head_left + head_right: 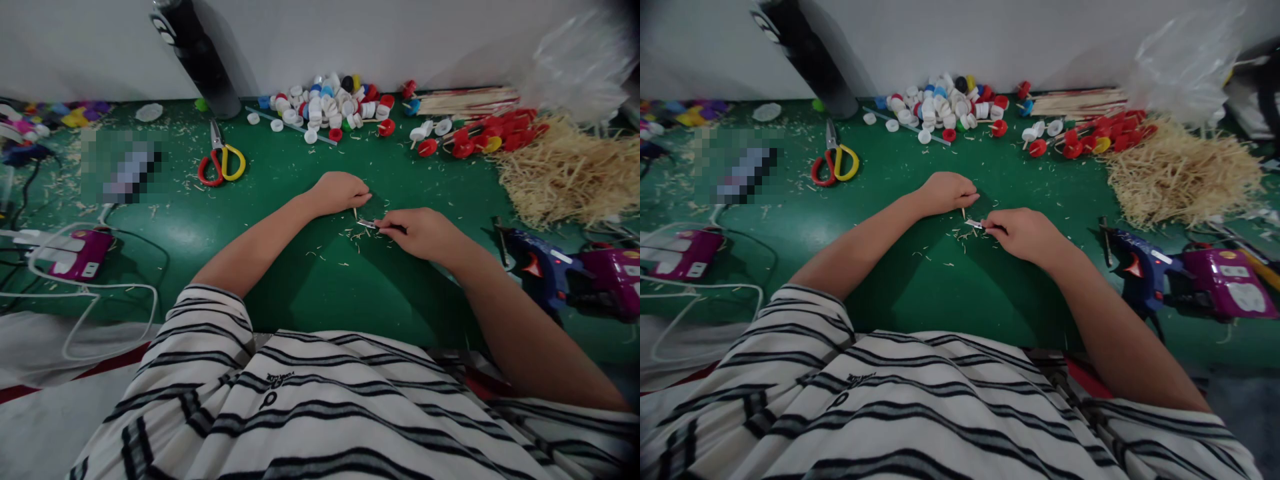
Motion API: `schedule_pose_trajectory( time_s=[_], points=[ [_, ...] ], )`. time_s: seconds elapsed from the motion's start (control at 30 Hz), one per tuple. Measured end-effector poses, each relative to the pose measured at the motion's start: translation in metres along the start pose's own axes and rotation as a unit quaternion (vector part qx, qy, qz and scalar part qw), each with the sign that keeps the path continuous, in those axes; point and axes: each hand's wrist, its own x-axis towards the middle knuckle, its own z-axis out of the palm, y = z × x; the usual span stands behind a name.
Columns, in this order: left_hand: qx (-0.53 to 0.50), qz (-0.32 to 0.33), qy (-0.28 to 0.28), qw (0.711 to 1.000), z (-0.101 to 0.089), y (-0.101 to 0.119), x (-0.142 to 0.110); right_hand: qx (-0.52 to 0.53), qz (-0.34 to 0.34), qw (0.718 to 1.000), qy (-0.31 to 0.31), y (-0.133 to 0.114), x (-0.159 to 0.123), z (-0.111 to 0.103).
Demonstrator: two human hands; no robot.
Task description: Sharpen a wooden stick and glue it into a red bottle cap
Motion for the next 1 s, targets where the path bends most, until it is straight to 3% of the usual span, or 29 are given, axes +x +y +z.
schedule_pose_trajectory(
  time_s=[0.47,1.0],
  points=[
    [0.000,0.014,0.001,1.000,0.001,-0.004,-0.002,-0.036,0.002,0.996,0.083,0.000,0.007,0.012],
    [0.018,0.061,-0.020,0.998,-0.002,-0.006,-0.004,-0.036,0.009,0.999,0.018,-0.005,0.013,0.007]
  ],
)
